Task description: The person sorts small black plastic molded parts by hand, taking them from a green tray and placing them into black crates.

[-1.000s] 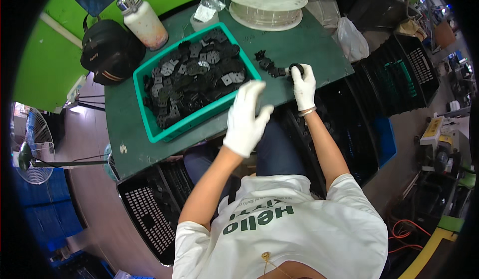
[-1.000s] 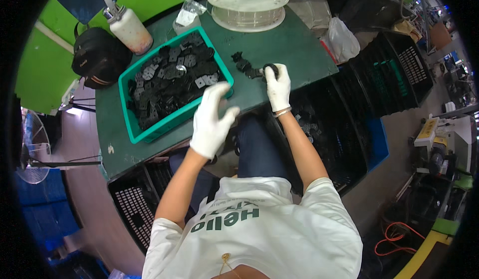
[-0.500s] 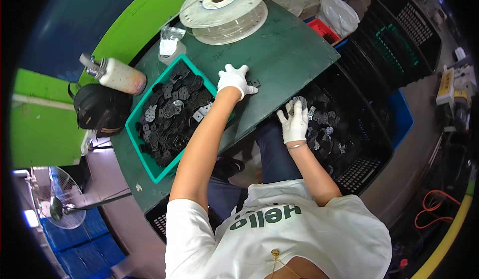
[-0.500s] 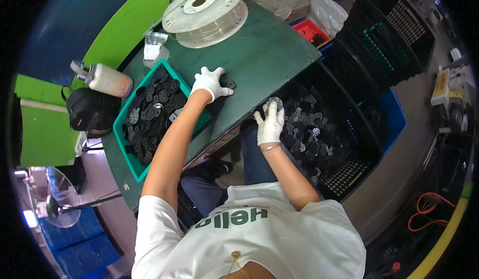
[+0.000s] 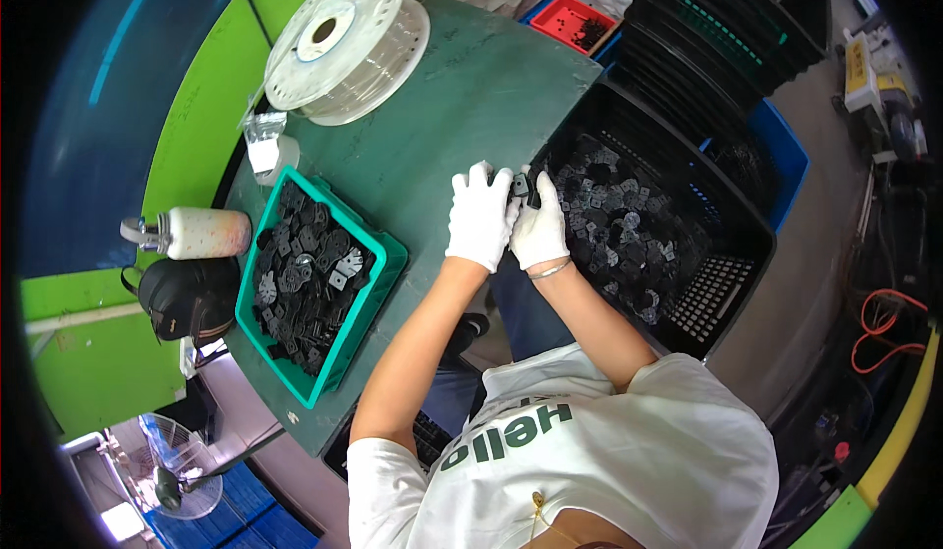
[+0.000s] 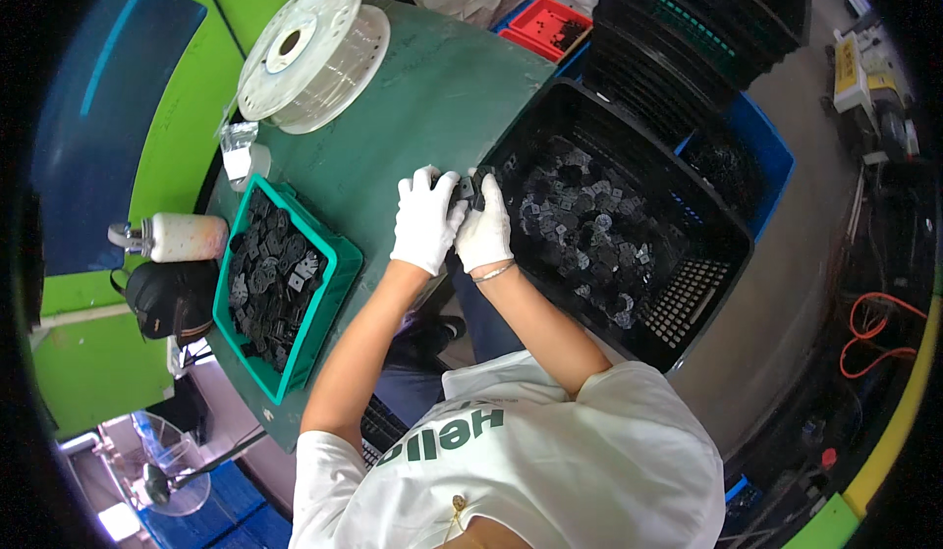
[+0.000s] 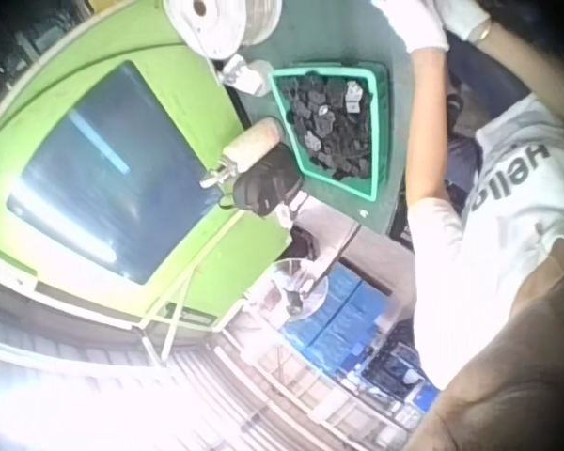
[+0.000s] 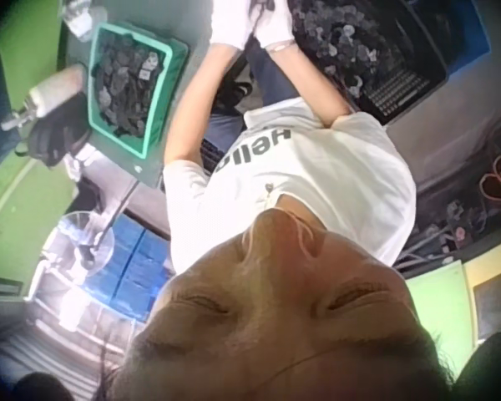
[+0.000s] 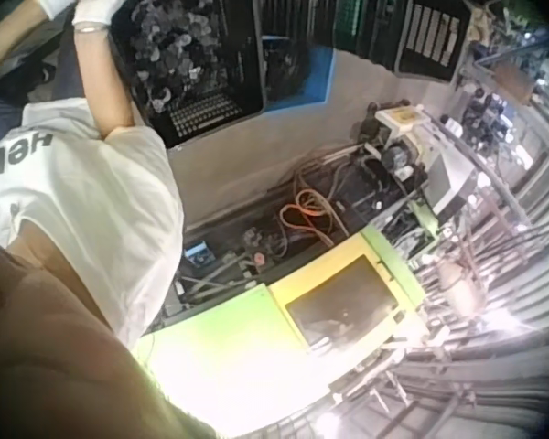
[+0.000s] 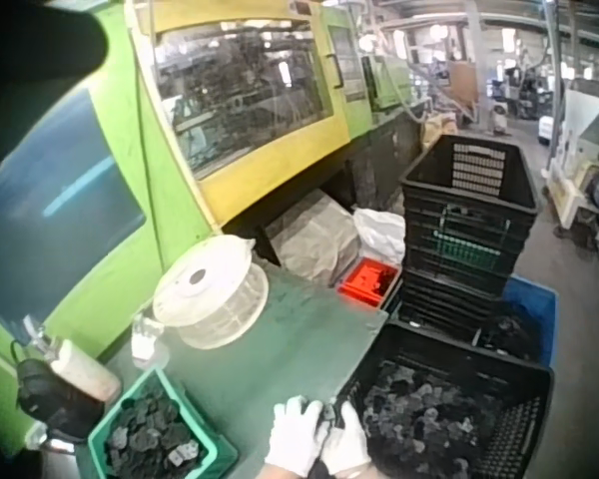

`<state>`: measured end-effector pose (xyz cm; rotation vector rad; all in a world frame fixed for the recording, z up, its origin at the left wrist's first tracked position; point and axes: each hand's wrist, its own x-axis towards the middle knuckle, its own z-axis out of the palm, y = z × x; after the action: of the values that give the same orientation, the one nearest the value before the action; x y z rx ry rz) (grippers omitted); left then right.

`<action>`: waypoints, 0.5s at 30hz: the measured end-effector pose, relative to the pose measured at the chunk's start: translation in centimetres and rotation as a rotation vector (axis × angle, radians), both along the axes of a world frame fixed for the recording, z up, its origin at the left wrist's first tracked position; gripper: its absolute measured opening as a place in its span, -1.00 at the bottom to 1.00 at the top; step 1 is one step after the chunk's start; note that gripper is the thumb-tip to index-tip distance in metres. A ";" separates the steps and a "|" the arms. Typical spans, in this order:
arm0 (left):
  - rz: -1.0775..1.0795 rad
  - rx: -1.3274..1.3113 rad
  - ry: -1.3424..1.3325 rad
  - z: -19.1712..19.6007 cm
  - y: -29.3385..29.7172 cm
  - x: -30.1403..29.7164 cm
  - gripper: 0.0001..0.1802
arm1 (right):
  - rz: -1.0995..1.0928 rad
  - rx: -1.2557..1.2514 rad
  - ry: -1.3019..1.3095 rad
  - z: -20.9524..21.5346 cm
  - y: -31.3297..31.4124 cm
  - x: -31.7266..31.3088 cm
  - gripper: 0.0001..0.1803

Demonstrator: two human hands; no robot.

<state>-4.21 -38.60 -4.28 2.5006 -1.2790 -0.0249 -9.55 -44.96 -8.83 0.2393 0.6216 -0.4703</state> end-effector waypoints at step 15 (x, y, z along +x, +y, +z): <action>-0.263 -0.302 0.238 -6.7 -7.2 -14.1 -0.30 | -0.202 -0.071 -0.037 -7.8 -6.7 -14.3 -0.74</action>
<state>-18.35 -45.79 -11.02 1.9996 -1.3845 -0.1729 -23.84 -51.68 -16.59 0.2442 0.5459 -0.6800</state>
